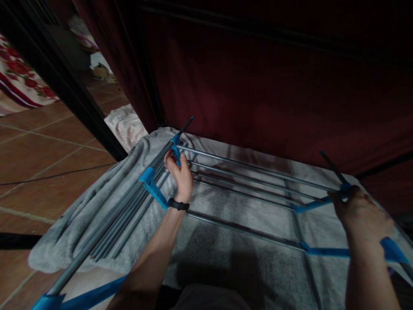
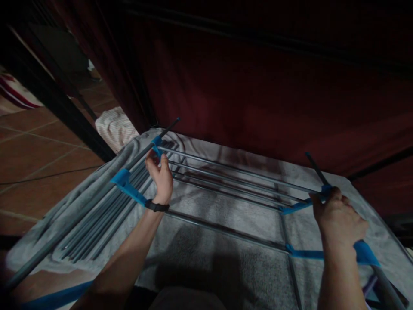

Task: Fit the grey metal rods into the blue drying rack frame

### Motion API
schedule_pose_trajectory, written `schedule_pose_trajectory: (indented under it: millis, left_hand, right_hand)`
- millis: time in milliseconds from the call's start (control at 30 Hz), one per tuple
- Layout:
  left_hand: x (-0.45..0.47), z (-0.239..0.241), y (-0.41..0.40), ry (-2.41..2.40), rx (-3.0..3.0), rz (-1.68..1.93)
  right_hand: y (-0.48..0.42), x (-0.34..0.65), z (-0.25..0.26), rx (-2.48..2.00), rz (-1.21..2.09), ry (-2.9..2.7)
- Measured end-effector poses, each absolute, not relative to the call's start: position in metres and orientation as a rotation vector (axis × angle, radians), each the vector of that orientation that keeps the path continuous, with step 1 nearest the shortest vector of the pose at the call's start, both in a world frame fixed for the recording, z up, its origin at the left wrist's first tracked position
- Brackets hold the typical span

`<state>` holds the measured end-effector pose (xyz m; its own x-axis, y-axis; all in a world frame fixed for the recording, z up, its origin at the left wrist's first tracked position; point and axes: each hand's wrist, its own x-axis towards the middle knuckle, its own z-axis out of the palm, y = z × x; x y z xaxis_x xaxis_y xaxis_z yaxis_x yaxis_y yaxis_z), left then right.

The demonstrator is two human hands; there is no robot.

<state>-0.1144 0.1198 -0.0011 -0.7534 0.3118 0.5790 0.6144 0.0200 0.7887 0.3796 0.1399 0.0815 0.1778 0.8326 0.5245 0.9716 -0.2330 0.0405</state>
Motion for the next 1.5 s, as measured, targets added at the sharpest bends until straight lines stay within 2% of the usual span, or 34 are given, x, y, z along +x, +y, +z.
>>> schedule_pose_trajectory:
  millis: [133, 367, 500, 967, 1233, 1500]
  left_hand:
    - [-0.128, 0.011, 0.126, -2.079, -0.960, -1.744]
    - [-0.140, 0.020, 0.140, -1.919, -1.068, -2.088]
    - [-0.142, 0.014, 0.147, -1.936, -1.011, -2.147]
    - [-0.153, -0.002, 0.146, -2.095, -1.181, -1.858]
    - [-0.147, 0.012, 0.145, -2.054, -1.078, -2.039]
    - [-0.148, 0.008, 0.150, -2.059, -1.052, -2.019]
  right_hand:
    - [0.139, 0.381, 0.078, -2.079, -0.652, -1.753]
    - [0.155, 0.372, 0.062, -1.677, -0.681, -2.022]
    - [0.165, 0.347, 0.054, -1.429, -0.476, -2.230]
    - [0.178, 0.358, 0.046, -1.293, -0.358, -2.305]
    - [0.184, 0.363, 0.047, -1.186, -0.315, -2.336]
    - [0.181, 0.367, 0.045, -1.148, -0.279, -2.335]
